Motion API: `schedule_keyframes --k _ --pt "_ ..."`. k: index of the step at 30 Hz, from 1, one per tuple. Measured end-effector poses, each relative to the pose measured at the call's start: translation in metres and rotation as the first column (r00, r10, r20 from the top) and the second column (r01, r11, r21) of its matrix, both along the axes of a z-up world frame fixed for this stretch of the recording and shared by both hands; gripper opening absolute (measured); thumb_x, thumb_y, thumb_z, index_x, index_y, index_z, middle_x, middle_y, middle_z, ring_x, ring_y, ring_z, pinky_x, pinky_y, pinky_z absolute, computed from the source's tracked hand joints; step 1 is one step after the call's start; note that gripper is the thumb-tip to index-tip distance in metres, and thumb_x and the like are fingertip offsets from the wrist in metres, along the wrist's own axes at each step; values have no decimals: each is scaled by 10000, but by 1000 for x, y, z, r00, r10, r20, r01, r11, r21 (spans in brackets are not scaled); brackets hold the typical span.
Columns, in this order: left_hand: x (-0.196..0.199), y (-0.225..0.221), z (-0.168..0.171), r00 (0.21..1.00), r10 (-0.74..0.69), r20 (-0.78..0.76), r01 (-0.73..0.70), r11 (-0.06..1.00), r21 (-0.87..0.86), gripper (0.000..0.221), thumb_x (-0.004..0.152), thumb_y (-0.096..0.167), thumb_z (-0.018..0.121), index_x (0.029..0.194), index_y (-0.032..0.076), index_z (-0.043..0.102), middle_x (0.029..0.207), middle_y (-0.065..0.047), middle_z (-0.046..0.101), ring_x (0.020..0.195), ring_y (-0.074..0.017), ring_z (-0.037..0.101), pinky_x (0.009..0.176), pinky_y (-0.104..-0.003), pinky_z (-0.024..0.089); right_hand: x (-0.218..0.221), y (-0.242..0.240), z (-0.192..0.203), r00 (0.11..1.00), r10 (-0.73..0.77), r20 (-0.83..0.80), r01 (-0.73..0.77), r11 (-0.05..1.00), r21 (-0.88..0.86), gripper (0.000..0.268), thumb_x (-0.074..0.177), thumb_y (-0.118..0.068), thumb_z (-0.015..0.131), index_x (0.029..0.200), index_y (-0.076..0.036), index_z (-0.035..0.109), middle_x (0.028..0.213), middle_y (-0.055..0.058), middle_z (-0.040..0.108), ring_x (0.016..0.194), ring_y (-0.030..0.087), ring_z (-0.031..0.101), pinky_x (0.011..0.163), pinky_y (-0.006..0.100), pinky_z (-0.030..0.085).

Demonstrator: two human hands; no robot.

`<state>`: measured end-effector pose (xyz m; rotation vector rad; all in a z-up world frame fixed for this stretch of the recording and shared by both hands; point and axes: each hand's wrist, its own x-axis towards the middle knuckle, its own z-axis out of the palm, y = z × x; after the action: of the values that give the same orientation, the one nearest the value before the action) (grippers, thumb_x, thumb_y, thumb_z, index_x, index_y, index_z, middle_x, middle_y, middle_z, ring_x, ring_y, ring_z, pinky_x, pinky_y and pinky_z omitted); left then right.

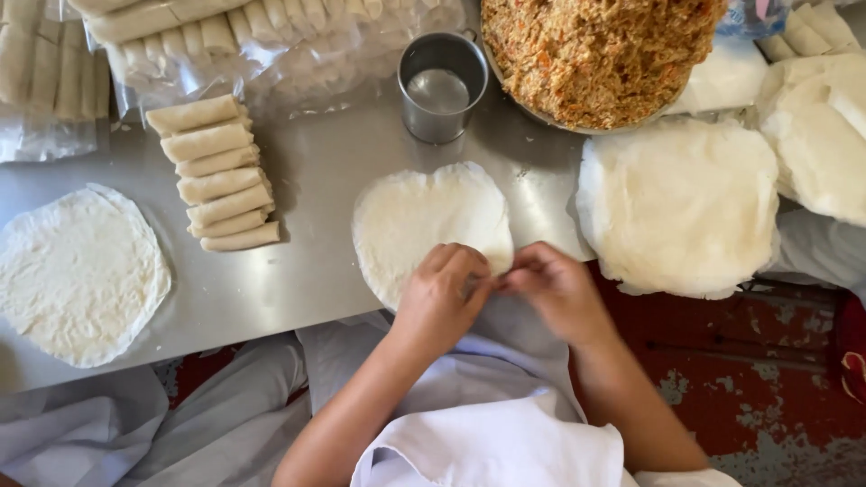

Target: Peeling thin wrappers, adding filling with a fork, and rolling them into lumpia spring rolls on a production line.

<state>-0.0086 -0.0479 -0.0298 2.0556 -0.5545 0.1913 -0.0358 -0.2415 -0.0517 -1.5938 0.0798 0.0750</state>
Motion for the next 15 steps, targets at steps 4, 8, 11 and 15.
schedule_keyframes --k 4,8,11,15 --pt "-10 13 18 975 25 -220 -72 975 -208 357 690 194 901 928 106 648 1020 -60 692 861 -241 718 749 -311 613 11 28 22 1000 15 -14 -15 1000 -7 52 891 -47 720 923 -5 720 662 66 631 637 102 606 622 257 536" --pt "-2 21 6 928 69 -367 -187 937 -295 348 737 174 884 977 42 668 988 -127 716 861 -301 749 740 -338 631 14 32 11 998 55 -5 -55 998 40 52 899 1 692 921 3 739 663 69 676 648 106 623 650 259 547" --pt "6 38 -4 918 174 -357 -288 911 -294 126 828 113 822 844 54 711 889 -84 756 743 -212 754 674 -297 626 17 18 17 998 60 2 -60 998 -29 62 898 -2 689 930 4 742 694 86 694 681 110 626 680 279 555" --pt "-7 16 3 938 83 -336 -221 890 -398 111 819 3 787 883 81 740 888 -94 765 751 -231 749 715 -325 607 17 40 29 991 107 74 -107 994 -11 621 733 -266 888 1233 -23 612 944 110 678 865 184 606 823 397 530"
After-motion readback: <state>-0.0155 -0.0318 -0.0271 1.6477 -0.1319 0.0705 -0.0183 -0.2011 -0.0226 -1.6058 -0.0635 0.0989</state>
